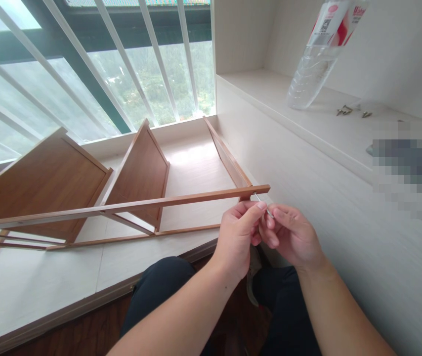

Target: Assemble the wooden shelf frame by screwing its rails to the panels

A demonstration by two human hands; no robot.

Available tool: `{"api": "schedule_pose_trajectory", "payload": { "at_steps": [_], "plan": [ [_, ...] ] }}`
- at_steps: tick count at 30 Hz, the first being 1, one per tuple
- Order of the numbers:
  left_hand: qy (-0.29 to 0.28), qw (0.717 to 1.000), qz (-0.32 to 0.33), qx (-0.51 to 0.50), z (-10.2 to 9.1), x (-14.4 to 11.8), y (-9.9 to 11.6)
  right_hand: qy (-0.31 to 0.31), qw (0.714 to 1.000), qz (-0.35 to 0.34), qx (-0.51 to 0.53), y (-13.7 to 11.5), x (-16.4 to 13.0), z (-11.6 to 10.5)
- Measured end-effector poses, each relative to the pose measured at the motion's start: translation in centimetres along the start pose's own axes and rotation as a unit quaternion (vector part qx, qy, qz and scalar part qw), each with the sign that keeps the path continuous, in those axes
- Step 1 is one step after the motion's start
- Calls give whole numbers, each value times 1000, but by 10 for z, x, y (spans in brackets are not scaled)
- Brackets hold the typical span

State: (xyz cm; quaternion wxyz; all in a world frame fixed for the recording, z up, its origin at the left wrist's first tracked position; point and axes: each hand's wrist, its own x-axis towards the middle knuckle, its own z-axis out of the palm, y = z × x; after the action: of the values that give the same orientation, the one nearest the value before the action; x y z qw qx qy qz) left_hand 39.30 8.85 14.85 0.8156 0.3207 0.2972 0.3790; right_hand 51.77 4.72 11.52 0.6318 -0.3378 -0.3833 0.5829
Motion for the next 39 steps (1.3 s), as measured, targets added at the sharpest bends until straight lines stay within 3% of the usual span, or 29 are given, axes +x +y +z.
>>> {"api": "schedule_pose_trajectory", "payload": {
  "at_steps": [4,7,11,14,18,23,33,39],
  "plan": [
    [13,1000,-4,7,-2,2,1,-29,997,56,35,3,0,-8],
    [3,1000,-7,19,-3,2,2,-27,997,60,35,5,0,-6],
    [-37,999,2,39,-3,0,2,-2,1000,-2,11,5,1,1],
    [-30,998,10,53,-1,-1,1,40,995,-77,-41,9,1,2],
    [-8,999,4,32,0,-2,0,98,963,-175,-178,21,-4,-3],
    [15,1000,-1,6,-1,-2,-1,81,908,-239,-334,21,-8,0],
    [21,1000,-7,-20,1,0,0,127,866,-272,-400,17,-7,7],
    [27,999,-12,-17,0,2,-1,176,812,-326,-452,14,-8,10]
  ]
}}
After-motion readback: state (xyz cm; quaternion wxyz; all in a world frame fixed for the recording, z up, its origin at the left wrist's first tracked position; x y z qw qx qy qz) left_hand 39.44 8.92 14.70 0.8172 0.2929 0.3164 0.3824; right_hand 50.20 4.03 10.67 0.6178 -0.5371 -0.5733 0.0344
